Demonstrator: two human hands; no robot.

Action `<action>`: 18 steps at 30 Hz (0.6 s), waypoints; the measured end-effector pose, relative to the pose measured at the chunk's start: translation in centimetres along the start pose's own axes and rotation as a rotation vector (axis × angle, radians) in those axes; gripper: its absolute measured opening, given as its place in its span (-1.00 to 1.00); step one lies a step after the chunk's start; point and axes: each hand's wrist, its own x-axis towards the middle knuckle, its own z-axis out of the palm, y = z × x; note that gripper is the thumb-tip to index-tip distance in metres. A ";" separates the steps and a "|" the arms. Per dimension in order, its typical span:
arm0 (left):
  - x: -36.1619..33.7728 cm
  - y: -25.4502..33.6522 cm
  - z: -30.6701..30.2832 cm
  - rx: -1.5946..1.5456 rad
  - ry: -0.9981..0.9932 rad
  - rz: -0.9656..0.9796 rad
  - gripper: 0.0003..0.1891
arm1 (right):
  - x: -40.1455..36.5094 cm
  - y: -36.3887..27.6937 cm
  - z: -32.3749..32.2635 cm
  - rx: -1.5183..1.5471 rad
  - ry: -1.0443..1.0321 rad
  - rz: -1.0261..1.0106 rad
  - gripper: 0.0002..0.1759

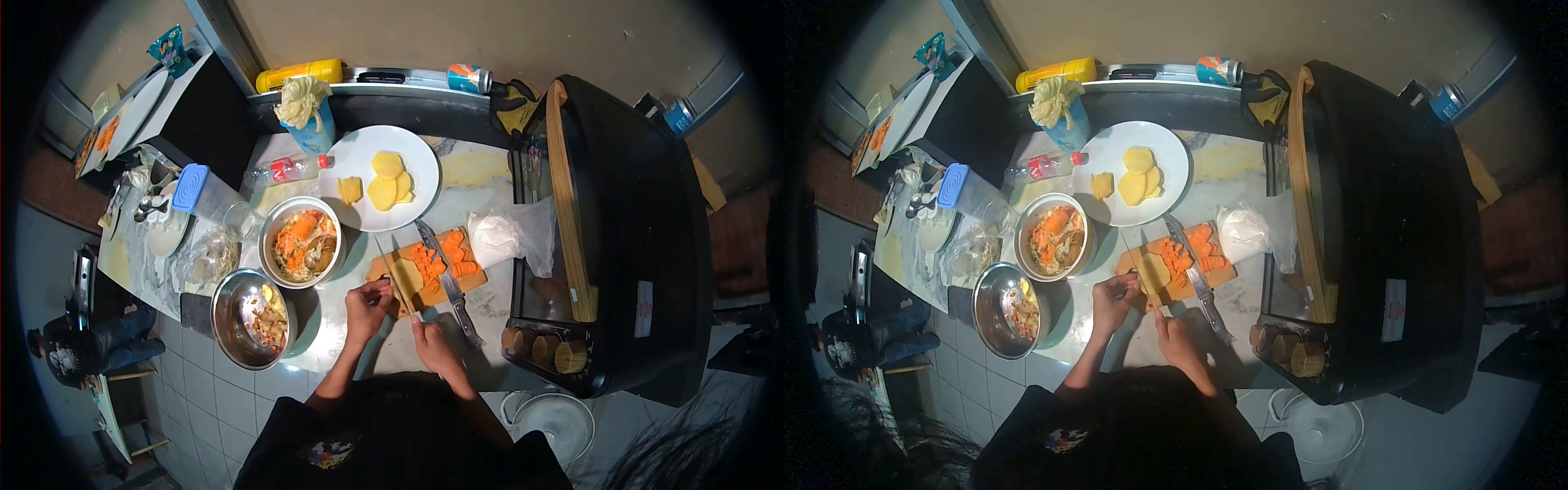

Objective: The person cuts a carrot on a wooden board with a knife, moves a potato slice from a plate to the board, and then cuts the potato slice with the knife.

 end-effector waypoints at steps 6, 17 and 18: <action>-0.2 0.5 0.5 0.038 0.067 0.024 -0.76 | 0.0 -0.3 -3.4 -0.081 -0.017 0.072 -0.43; -0.6 1.4 1.0 0.137 0.057 0.117 -0.67 | -1.0 2.1 -3.9 -0.173 0.063 0.115 -0.45; -0.6 1.5 1.0 0.138 0.061 0.118 -0.67 | -0.9 2.2 -3.8 -0.175 0.075 0.105 -0.45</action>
